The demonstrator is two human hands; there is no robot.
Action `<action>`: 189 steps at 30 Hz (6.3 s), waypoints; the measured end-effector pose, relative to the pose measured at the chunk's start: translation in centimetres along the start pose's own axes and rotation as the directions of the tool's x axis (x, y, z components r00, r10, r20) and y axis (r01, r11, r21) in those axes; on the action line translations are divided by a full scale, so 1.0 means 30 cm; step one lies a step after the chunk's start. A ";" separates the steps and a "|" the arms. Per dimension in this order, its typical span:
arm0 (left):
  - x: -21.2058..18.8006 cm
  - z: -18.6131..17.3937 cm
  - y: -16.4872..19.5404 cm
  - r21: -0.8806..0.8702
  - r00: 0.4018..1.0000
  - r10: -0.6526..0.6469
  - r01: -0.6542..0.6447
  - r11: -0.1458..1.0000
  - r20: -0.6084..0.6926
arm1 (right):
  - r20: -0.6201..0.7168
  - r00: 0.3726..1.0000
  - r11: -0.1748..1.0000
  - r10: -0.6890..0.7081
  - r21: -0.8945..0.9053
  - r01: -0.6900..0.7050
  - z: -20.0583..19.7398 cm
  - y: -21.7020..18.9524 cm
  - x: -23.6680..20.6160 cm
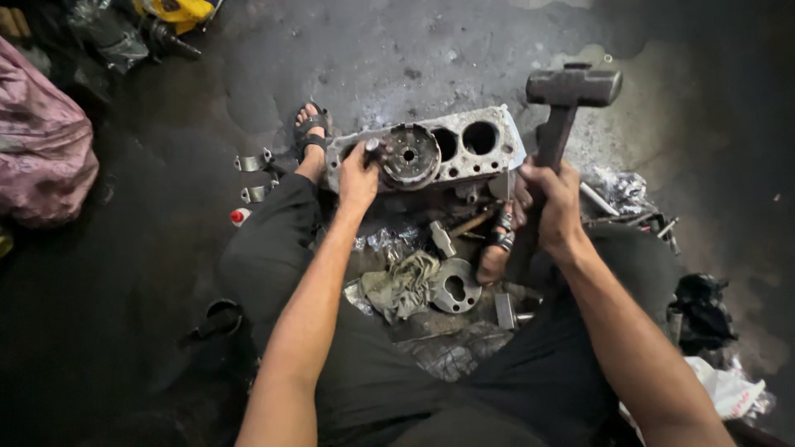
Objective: The person sits on the floor and works on an engine block, using a hammer and metal rod to tap and adjust a circular gear-like component. They wipe the component with a cloth and repeatedly strike it to seat it into the block.
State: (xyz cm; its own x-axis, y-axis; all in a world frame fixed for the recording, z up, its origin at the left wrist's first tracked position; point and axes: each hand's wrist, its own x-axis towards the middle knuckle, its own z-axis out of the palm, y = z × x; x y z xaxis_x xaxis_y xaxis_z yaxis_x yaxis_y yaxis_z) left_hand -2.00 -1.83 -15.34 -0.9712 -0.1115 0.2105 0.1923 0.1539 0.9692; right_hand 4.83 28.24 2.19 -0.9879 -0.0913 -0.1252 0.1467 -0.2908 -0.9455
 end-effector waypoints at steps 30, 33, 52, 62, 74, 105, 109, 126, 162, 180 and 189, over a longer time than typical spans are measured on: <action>-0.027 -0.011 -0.128 -0.115 0.996 -0.083 0.087 0.990 0.043 | 0.150 0.988 0.999 0.025 0.041 -0.032 0.001 -0.006 -0.036; -0.032 -0.011 -0.152 -0.162 0.997 -0.059 0.066 0.985 0.049 | 0.115 0.993 0.999 0.026 0.037 -0.030 -0.004 -0.008 -0.037; -0.029 0.032 -0.152 -0.186 0.992 -0.124 0.122 0.975 0.001 | 0.101 0.994 0.999 0.037 -0.003 -0.037 -0.022 -0.023 -0.040; -0.030 0.030 -0.130 -0.162 0.993 -0.114 0.113 0.980 0.005 | 0.136 0.990 0.999 0.048 0.000 -0.048 -0.019 -0.031 -0.049; -0.033 0.028 -0.101 -0.134 0.992 -0.124 0.123 0.983 0.001 | 0.130 0.989 0.997 0.071 -0.004 -0.071 -0.014 -0.034 -0.050; -0.043 0.001 -0.108 0.542 0.989 0.145 -0.137 0.829 0.029 | 0.125 0.953 0.885 0.275 -0.420 -0.201 0.084 0.049 -0.042; -0.057 0.014 -0.097 0.570 0.991 0.127 -0.129 0.811 0.044 | 0.062 0.910 0.703 0.411 -0.657 -0.273 0.134 0.113 -0.030; -0.042 0.025 -0.029 0.554 0.993 0.114 -0.115 0.825 0.036 | 0.334 0.599 0.257 -0.727 -0.677 0.690 0.188 -0.370 0.014; -0.012 0.004 -0.074 0.079 0.999 -0.049 0.047 0.996 0.019 | 0.021 0.958 0.867 0.285 -0.431 -0.249 0.186 0.129 0.000; -0.020 -0.007 -0.046 0.269 0.999 -0.017 0.024 0.963 -0.030 | -0.034 0.931 0.798 0.363 -0.504 -0.330 0.205 0.138 -0.010; -0.019 -0.001 -0.043 0.241 0.999 -0.022 0.029 0.970 -0.031 | -0.044 0.916 0.773 0.398 -0.522 -0.361 0.215 0.140 -0.018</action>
State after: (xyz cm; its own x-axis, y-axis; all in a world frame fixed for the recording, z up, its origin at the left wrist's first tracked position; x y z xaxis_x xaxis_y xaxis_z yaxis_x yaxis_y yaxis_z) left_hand -1.68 -1.99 -16.70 -0.9704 -0.1451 0.1929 0.1247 0.3827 0.9154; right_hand 6.29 20.93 0.22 -0.8492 -0.1573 -0.5041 0.4436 0.3055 -0.8425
